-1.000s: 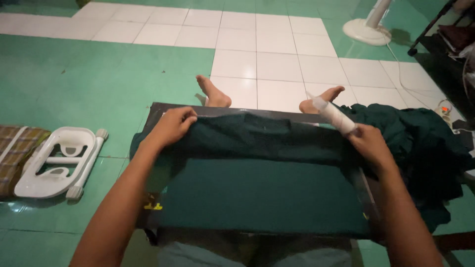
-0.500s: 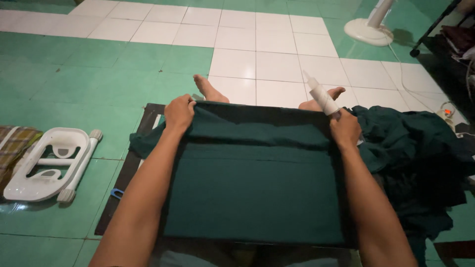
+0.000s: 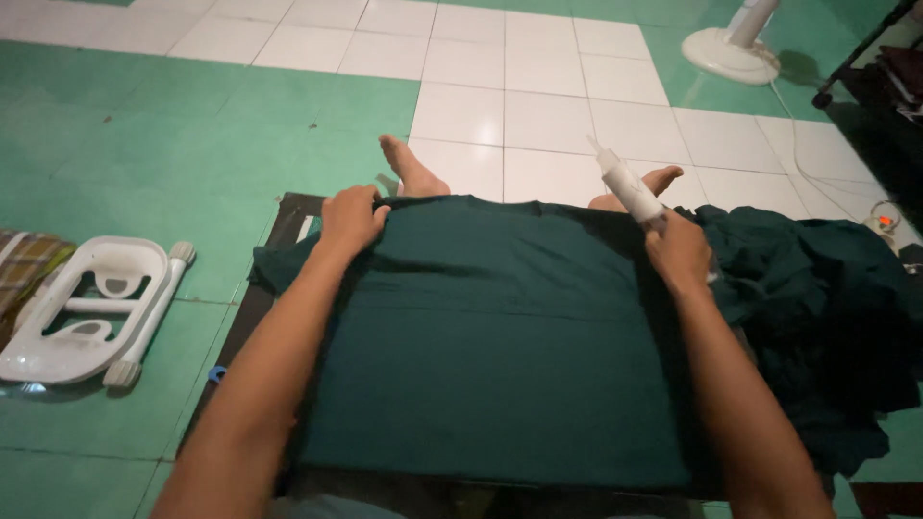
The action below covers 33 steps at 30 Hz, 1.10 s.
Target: Using a lint roller to remove debris from a green t-shirt on a flat surface
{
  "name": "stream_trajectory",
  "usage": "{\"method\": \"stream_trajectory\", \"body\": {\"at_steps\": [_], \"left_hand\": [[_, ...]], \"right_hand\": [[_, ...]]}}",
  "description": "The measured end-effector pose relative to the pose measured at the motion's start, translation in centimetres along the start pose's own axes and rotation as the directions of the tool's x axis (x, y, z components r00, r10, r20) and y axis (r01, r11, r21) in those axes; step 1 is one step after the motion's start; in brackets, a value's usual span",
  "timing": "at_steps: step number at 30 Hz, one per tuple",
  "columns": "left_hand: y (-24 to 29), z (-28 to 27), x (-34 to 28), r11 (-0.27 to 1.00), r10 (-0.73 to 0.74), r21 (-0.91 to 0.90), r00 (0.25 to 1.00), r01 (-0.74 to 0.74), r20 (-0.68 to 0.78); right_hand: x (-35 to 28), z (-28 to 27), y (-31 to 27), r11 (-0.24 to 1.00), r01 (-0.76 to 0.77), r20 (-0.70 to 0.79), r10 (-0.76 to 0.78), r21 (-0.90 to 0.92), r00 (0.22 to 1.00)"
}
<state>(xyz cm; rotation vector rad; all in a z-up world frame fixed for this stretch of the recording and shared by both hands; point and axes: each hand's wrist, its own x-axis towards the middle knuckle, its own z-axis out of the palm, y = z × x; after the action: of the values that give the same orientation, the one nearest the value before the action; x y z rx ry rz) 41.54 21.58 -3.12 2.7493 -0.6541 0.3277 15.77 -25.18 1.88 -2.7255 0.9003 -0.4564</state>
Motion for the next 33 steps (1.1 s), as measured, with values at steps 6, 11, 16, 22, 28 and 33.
{"method": "stream_trajectory", "body": {"at_steps": [6,11,16,22,28,33], "left_hand": [[1.1,-7.5,-7.9,0.985,0.174,0.001,0.984,-0.174,-0.021],[2.3,-10.1,-15.5,0.987,0.159,-0.046,0.963,-0.153,0.219],[0.2,-6.3,-16.2,0.978,0.188,0.043,0.957,-0.202,0.222],[-2.1,-3.4,-15.1,0.939,0.234,0.227,0.964,-0.258,0.127],[-1.0,-7.3,-16.6,0.955,0.280,0.109,0.960,-0.278,-0.010],[1.2,-13.4,-19.7,0.948,0.164,-0.262,0.983,-0.181,-0.085]], "right_hand": [[-7.3,-4.3,1.7,0.998,-0.021,0.078,0.016,0.062,0.997],[-11.3,-5.6,4.6,1.000,-0.016,0.205,0.020,-0.022,0.979],[-13.0,-4.9,4.3,1.000,-0.030,0.239,0.028,0.003,0.970],[-11.6,-1.7,6.7,0.992,-0.020,0.184,0.043,-0.128,0.982],[-11.3,-1.8,8.5,0.978,-0.025,0.113,0.049,-0.208,0.992],[-15.3,-7.4,5.9,0.996,-0.046,0.044,0.043,0.074,0.998]]}}
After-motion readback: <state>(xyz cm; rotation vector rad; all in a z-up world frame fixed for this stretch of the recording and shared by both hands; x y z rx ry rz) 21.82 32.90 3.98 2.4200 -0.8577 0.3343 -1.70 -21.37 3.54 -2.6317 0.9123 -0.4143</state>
